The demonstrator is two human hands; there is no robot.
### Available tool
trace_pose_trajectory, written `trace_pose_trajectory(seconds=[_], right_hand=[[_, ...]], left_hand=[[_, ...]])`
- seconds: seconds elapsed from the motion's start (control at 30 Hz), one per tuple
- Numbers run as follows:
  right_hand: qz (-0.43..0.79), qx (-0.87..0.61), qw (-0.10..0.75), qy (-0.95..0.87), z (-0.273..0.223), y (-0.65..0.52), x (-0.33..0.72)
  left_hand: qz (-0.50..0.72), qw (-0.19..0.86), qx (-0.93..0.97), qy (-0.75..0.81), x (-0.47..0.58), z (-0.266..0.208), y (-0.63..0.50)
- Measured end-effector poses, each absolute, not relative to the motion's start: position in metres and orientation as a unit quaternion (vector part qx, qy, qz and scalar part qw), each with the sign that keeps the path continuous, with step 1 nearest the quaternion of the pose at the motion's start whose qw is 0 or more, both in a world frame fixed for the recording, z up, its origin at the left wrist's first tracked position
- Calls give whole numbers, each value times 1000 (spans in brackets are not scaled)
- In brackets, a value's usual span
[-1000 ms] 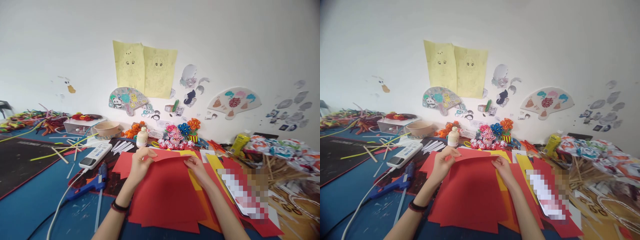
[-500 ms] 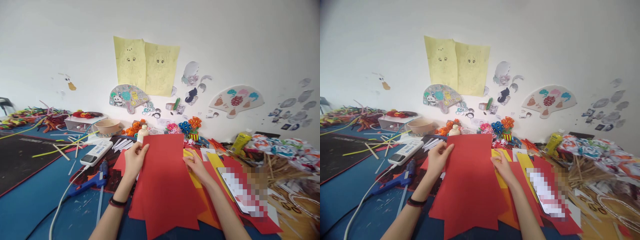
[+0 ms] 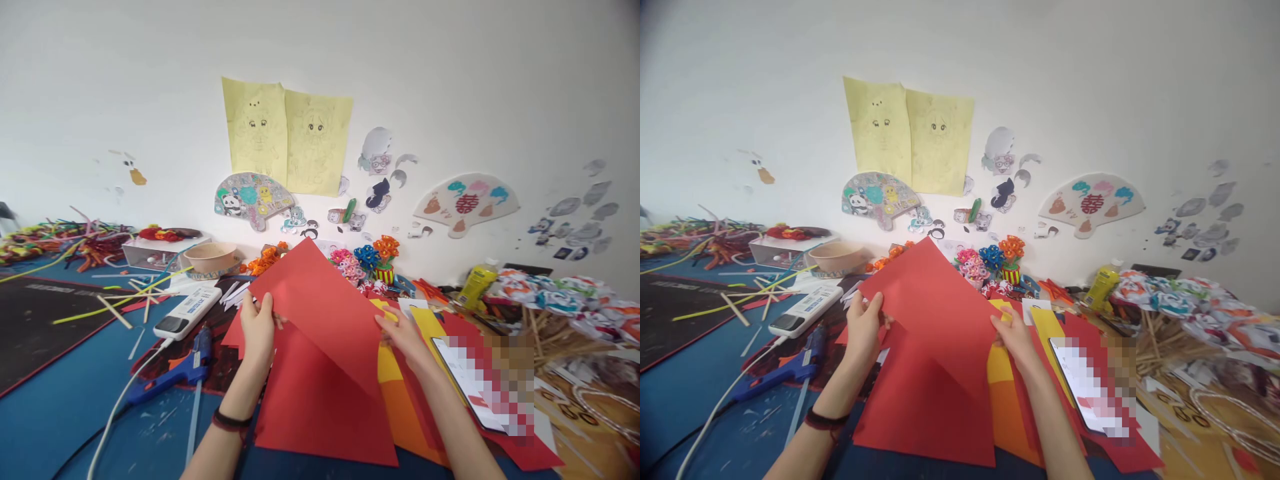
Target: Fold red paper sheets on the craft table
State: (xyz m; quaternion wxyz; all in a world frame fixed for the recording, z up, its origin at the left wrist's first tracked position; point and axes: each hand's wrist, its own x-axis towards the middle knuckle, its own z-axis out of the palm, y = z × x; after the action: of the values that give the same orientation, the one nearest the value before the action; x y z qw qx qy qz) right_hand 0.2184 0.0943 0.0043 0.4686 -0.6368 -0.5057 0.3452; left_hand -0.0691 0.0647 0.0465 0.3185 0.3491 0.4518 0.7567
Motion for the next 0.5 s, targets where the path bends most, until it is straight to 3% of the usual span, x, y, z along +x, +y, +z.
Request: trace_pose_trajectory(seconds=[0.1,0.17,0.5], right_hand=[[482,-552,566,-378,13,91,219],[511,-520,574,-373,16,90,224],[334,-594,537,-497,1,103,263]], left_hand=[[749,346,355,439,-66,48,62],[727,368,366,449,-65,48,58],[424,305,615,591,-84,35,50]])
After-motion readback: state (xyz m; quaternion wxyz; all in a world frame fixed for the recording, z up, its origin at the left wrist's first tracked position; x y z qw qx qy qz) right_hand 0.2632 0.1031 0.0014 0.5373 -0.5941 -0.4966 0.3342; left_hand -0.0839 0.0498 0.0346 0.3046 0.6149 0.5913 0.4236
